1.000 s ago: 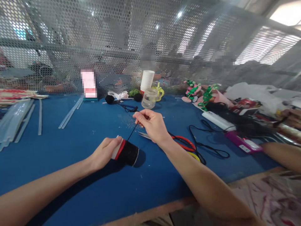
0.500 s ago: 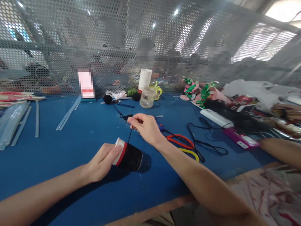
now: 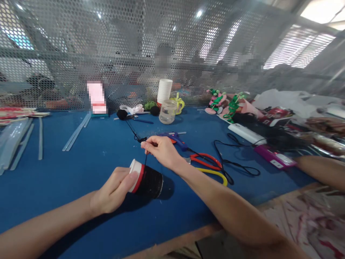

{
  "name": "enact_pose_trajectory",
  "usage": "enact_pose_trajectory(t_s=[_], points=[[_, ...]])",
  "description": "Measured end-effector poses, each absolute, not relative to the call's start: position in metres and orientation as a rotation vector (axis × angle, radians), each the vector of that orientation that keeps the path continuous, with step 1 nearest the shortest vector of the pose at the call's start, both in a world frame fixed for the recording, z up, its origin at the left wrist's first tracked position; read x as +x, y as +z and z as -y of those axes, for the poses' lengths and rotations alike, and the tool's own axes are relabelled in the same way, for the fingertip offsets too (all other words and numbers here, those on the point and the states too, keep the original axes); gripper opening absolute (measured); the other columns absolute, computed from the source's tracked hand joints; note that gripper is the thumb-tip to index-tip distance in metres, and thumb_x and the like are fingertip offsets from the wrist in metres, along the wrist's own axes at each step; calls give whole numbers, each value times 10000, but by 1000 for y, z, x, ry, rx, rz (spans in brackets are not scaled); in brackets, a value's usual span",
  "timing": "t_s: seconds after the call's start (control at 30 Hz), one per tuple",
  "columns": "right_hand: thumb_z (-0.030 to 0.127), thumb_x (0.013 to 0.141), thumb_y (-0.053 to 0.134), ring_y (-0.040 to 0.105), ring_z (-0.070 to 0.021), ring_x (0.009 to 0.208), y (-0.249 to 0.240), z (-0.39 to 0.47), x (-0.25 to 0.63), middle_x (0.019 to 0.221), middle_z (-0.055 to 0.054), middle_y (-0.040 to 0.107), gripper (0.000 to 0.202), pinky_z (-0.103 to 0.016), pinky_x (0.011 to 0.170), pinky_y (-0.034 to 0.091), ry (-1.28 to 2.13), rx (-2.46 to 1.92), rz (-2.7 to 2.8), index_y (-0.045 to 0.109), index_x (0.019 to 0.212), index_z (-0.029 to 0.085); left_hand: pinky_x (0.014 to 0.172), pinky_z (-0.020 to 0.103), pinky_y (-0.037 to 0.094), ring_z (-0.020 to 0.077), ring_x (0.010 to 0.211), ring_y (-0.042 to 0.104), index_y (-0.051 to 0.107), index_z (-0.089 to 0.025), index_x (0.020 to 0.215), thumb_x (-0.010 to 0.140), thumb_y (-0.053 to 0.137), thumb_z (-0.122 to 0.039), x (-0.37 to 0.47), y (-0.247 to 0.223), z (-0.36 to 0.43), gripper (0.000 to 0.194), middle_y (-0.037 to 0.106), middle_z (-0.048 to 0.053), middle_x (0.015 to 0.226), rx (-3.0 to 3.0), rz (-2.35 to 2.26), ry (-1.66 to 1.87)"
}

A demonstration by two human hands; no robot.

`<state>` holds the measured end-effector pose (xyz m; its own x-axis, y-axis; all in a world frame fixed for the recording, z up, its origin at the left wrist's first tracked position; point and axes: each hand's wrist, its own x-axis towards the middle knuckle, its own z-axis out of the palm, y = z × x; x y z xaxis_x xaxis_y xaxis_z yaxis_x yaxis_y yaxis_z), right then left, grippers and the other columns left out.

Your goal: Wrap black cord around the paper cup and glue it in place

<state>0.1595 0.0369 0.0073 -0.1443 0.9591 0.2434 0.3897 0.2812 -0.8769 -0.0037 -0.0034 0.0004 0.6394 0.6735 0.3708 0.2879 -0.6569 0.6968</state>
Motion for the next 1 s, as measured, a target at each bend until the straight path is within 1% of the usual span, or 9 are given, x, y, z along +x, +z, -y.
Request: enact_pose_trajectory(t_s=[0.17, 0.33, 0.57, 0.8, 1.0], points=[[249, 723, 519, 517, -83, 495, 6, -35, 157, 519, 6, 564, 179, -206, 527, 392, 888, -1255, 1724, 539, 574, 150, 449, 258, 265, 79, 414, 286, 255, -179, 455, 824, 235, -184, -5, -1, 3, 369, 316, -32, 424, 2332, -681, 879], [247, 720, 521, 514, -84, 501, 3, -34, 154, 515, 8, 561, 194, -212, 549, 396, 955, -1250, 1770, 535, 553, 150, 447, 250, 255, 80, 421, 280, 249, -177, 471, 808, 254, -132, -6, 0, 2, 340, 319, -33, 433, 2349, -583, 921], [241, 705, 534, 461, -71, 484, 3, -32, 149, 500, 25, 527, 177, -195, 509, 350, 1067, -1241, 1836, 549, 565, 135, 450, 244, 259, 85, 429, 288, 249, -178, 491, 798, 259, -107, -9, -2, 2, 315, 336, -27, 441, 2340, -499, 930], [264, 688, 537, 383, -58, 473, 1, -30, 148, 492, 52, 443, 182, -184, 468, 299, 1118, -1222, 1886, 547, 566, 128, 436, 248, 260, 83, 411, 291, 242, -180, 477, 789, 267, -115, -8, -1, 2, 320, 327, -28, 419, 2351, -526, 953], [239, 699, 519, 370, -54, 467, -4, -33, 148, 515, 41, 470, 153, -182, 466, 308, 1184, -1268, 1923, 582, 640, 113, 423, 252, 254, 78, 402, 273, 238, -180, 454, 791, 259, -127, -7, 0, 4, 342, 306, -33, 421, 2311, -652, 1001]])
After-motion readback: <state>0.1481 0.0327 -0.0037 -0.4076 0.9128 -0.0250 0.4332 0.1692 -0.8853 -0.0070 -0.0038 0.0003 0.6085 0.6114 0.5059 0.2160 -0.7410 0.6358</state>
